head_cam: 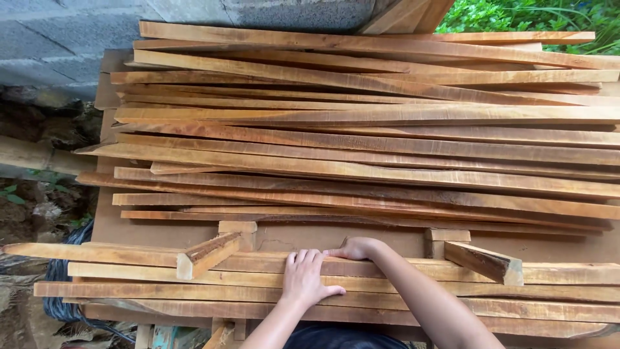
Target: Organizing and aligning a pile of thin wooden planks on a workbench.
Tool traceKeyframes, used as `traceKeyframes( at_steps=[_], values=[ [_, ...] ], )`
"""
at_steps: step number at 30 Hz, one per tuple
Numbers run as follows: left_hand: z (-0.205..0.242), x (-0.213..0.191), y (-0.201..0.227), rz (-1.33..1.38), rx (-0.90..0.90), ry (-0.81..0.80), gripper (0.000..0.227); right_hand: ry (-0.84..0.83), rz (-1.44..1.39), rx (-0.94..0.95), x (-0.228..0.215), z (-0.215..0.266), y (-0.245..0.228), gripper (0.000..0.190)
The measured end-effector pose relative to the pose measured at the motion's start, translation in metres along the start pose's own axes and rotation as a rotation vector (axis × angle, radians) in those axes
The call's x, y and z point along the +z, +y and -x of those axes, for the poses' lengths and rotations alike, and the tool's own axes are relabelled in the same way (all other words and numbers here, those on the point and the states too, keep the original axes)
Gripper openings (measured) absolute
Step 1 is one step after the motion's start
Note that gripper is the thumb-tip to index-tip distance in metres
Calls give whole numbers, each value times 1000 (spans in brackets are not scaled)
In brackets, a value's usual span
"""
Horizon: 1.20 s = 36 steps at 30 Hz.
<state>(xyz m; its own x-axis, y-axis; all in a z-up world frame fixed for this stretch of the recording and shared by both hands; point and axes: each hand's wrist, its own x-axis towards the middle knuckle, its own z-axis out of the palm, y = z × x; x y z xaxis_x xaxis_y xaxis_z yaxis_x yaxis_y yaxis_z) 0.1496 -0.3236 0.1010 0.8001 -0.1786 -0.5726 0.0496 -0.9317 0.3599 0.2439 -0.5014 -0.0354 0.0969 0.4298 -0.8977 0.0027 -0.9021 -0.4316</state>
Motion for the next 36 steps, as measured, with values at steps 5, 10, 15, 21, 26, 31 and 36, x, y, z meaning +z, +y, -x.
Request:
traceKeyframes(
  at_steps=[5, 10, 15, 21, 26, 31, 36],
  values=[
    [-3, 16, -7, -5, 23, -4, 114, -9, 12, -21, 1, 5, -4, 97],
    [-7, 26, -12, 2, 19, -18, 119, -9, 8, 48, -4, 10, -18, 93],
    [-5, 29, -15, 51, 35, 26, 116, -16, -8, 61, -1, 0, -20, 92],
    [-8, 31, -16, 52, 42, 36, 117, -127, -75, 149, -23, 31, -43, 93],
    [-9, 40, -21, 61, 66, 80, 115, -159, 10, 132, -27, 35, -12, 96],
    [-8, 43, -18, 77, 65, 74, 114, -117, -22, 142, -15, 31, -8, 101],
    [-8, 41, -21, 97, 65, 100, 114, -134, -109, 166, -21, 31, -33, 96]
  ],
)
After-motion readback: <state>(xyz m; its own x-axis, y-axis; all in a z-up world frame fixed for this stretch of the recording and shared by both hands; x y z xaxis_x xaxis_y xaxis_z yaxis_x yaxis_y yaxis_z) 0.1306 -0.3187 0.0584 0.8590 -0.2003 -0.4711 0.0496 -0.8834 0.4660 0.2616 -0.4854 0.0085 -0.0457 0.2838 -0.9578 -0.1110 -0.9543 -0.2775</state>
